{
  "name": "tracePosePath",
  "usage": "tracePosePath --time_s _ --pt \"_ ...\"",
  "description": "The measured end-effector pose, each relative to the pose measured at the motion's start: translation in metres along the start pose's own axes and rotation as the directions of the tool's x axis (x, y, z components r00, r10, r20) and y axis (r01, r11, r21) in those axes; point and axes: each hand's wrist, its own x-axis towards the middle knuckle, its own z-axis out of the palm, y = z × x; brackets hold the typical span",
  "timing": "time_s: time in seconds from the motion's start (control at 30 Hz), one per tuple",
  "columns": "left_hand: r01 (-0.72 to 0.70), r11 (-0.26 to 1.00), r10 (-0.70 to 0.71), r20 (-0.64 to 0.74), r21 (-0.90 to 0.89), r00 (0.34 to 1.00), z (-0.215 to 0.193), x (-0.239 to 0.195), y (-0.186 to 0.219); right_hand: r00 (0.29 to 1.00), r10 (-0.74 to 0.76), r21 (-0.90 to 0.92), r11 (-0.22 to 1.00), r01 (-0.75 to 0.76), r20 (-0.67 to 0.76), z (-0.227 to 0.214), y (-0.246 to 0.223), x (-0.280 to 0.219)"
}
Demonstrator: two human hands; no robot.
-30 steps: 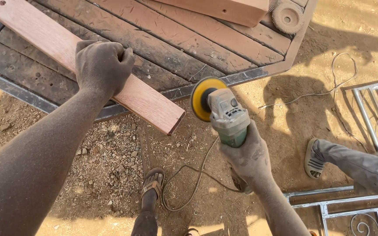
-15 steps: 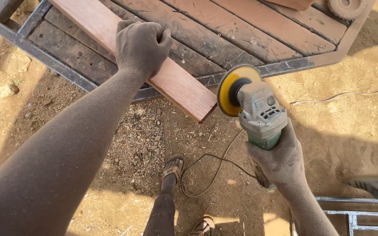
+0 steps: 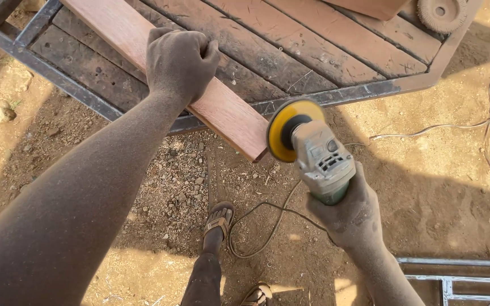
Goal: Sanding the edges and surfaces of wooden planks using an angle grinder
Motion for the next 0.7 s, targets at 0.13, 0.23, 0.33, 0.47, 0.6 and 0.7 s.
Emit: tracePosePath --time_s 0.13,0.23,0.33,0.47,0.6,0.7 --pt "0.008 1.0 -0.008 0.021 0.017 1.0 0.001 0.001 0.001 0.993 0.059 -0.095 0.994 -0.049 0.102 -0.004 -0.002 -0.001" --pt "-0.003 1.0 0.003 0.013 0.007 1.0 0.003 -0.002 -0.003 0.999 0.028 0.05 0.998 -0.031 0.044 -0.005 -0.001 0.001" --pt "0.002 1.0 -0.003 0.037 0.022 0.999 0.0 0.001 -0.001 0.998 0.044 0.042 0.998 -0.046 0.043 -0.007 0.001 0.004" --pt "0.015 0.999 -0.017 0.055 0.029 0.998 -0.001 0.001 0.0 0.996 -0.021 -0.068 0.997 0.028 0.091 -0.006 0.008 0.006" --pt "0.034 0.999 -0.035 0.059 0.014 0.998 0.001 -0.001 -0.002 0.999 0.052 -0.015 0.999 -0.052 0.016 -0.015 0.004 0.016" --pt "-0.007 1.0 0.007 0.022 0.03 1.0 0.006 -0.001 -0.008 0.989 0.148 -0.019 0.989 -0.147 0.024 -0.02 -0.004 0.019"
